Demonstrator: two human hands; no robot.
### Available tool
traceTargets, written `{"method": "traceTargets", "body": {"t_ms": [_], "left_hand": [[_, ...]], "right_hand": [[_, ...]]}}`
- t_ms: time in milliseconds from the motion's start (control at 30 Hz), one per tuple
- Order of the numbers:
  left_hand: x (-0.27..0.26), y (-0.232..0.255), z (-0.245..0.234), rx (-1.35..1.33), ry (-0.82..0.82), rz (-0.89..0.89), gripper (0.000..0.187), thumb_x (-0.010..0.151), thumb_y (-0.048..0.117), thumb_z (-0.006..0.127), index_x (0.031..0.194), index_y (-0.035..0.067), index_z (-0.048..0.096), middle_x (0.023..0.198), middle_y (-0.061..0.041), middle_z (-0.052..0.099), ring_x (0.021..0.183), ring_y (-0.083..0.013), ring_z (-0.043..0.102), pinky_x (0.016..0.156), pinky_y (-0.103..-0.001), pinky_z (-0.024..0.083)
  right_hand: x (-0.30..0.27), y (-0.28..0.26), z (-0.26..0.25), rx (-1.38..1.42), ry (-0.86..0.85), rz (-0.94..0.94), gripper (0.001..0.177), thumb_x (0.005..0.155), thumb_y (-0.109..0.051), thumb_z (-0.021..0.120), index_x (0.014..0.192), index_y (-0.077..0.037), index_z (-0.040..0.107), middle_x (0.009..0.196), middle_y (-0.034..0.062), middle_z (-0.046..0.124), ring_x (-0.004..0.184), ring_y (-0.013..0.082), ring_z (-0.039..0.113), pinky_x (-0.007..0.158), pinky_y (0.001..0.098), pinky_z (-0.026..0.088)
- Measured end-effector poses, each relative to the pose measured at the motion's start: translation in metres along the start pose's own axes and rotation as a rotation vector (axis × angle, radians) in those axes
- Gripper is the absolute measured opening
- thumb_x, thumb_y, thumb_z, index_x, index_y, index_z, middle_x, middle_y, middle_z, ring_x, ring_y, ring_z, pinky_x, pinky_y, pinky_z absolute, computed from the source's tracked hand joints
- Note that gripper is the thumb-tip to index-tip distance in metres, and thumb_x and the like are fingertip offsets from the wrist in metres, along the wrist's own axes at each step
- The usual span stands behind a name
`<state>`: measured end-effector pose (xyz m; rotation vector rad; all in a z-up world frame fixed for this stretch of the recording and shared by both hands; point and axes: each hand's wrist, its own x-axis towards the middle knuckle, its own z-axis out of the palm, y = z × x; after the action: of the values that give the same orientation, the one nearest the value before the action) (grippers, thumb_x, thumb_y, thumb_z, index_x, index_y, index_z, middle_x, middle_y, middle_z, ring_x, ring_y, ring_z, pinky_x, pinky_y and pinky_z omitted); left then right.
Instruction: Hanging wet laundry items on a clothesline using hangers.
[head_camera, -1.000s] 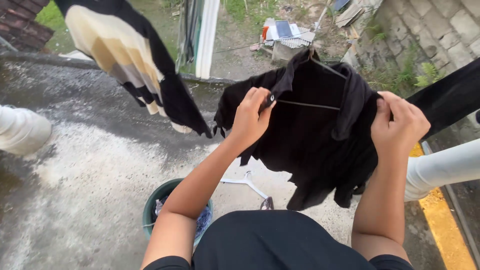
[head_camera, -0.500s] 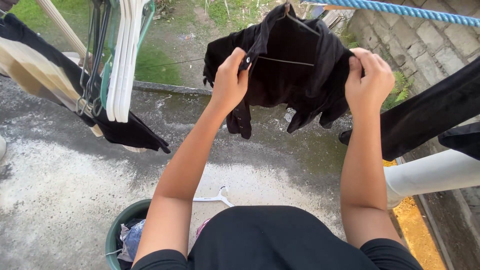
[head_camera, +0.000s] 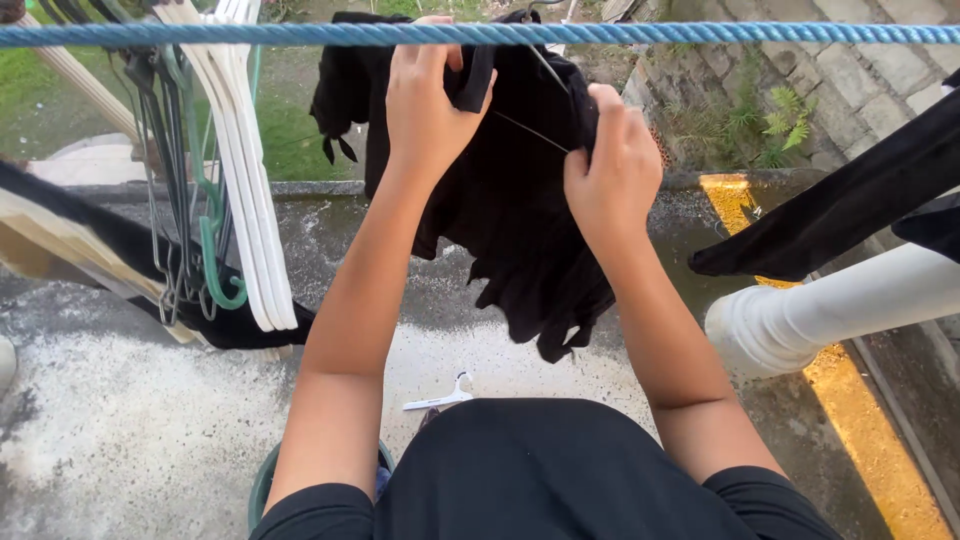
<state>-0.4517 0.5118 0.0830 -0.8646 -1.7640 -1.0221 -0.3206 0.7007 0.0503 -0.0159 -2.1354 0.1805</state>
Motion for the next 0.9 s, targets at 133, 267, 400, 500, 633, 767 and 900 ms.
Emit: {"method": "traceTargets", "body": {"t_ms": [133,267,400,500,633,767,900], "left_hand": [[-0.002,-0.053,0.023,-0.059,-0.039,-0.016,0.030,0.090,0.019,0.081,0.106,0.001,0.064,0.112,-0.010,0.066,0.104,-0.0328,0.066,0.091,-0.043,0.050],[-0.005,-0.088,0.034,-0.289,0.052,-0.196,0.024,0.101,0.015,0.068,0.120,0.001,0.066,0.115,-0.012,0.071,0.112,-0.0293,0.068,0.101,-0.041,0.051],[-0.005,-0.123,0.043,-0.606,0.055,-0.602,0.035,0.109,0.026,0.054,0.121,-0.003,0.068,0.104,-0.012,0.071,0.102,-0.0252,0.065,0.098,-0.037,0.050],[-0.034,-0.125,0.045,-0.611,0.090,-0.702,0.036,0.109,0.025,0.057,0.124,-0.006,0.067,0.115,-0.012,0.065,0.111,-0.0257,0.060,0.103,-0.037,0.045],[-0.138,-0.131,0.054,0.016,-0.051,-0.281,0.040,0.111,0.017,0.052,0.141,-0.011,0.057,0.131,-0.023,0.058,0.121,-0.0346,0.058,0.108,-0.038,0.043],[-0.136,-0.025,0.013,-0.572,-0.091,-0.358,0.032,0.106,0.010,0.056,0.133,-0.007,0.061,0.145,-0.028,0.057,0.132,-0.0395,0.059,0.111,-0.043,0.047],[-0.127,0.000,-0.010,-0.284,-0.274,-0.107,0.034,0.094,0.019,0.067,0.121,-0.002,0.066,0.146,-0.034,0.052,0.136,-0.0461,0.055,0.107,-0.046,0.052]], "right_hand": [[0.013,0.052,0.024,0.377,-0.022,0.190,0.030,0.096,0.000,0.058,0.125,-0.007,0.062,0.102,0.0043,0.062,0.087,0.0170,0.060,0.080,0.0312,0.045],[0.037,0.060,0.032,0.826,0.143,0.425,0.009,0.108,0.002,0.057,0.102,0.000,0.063,0.087,0.0002,0.056,0.076,0.0072,0.045,0.069,0.0262,0.038],[0.063,0.015,0.036,0.696,0.356,0.387,0.011,0.107,-0.002,0.056,0.105,0.000,0.066,0.087,0.0022,0.059,0.077,0.0109,0.049,0.071,0.0286,0.041],[0.061,-0.014,0.031,0.340,0.443,0.217,0.015,0.108,-0.015,0.066,0.103,-0.001,0.062,0.089,0.0074,0.060,0.082,0.0207,0.056,0.077,0.0327,0.045],[0.039,-0.036,0.038,0.051,0.430,-0.021,0.028,0.101,-0.026,0.074,0.090,-0.006,0.057,0.082,0.0081,0.057,0.081,0.0282,0.055,0.081,0.0393,0.041],[-0.001,-0.049,0.049,-0.066,0.299,-0.209,0.018,0.101,-0.022,0.076,0.102,-0.005,0.070,0.081,0.0040,0.058,0.080,0.0252,0.056,0.084,0.0429,0.036],[-0.039,-0.047,0.056,-0.008,0.083,-0.192,0.028,0.106,-0.014,0.073,0.131,-0.001,0.072,0.093,0.0056,0.065,0.084,0.0247,0.057,0.084,0.0421,0.037]]}}
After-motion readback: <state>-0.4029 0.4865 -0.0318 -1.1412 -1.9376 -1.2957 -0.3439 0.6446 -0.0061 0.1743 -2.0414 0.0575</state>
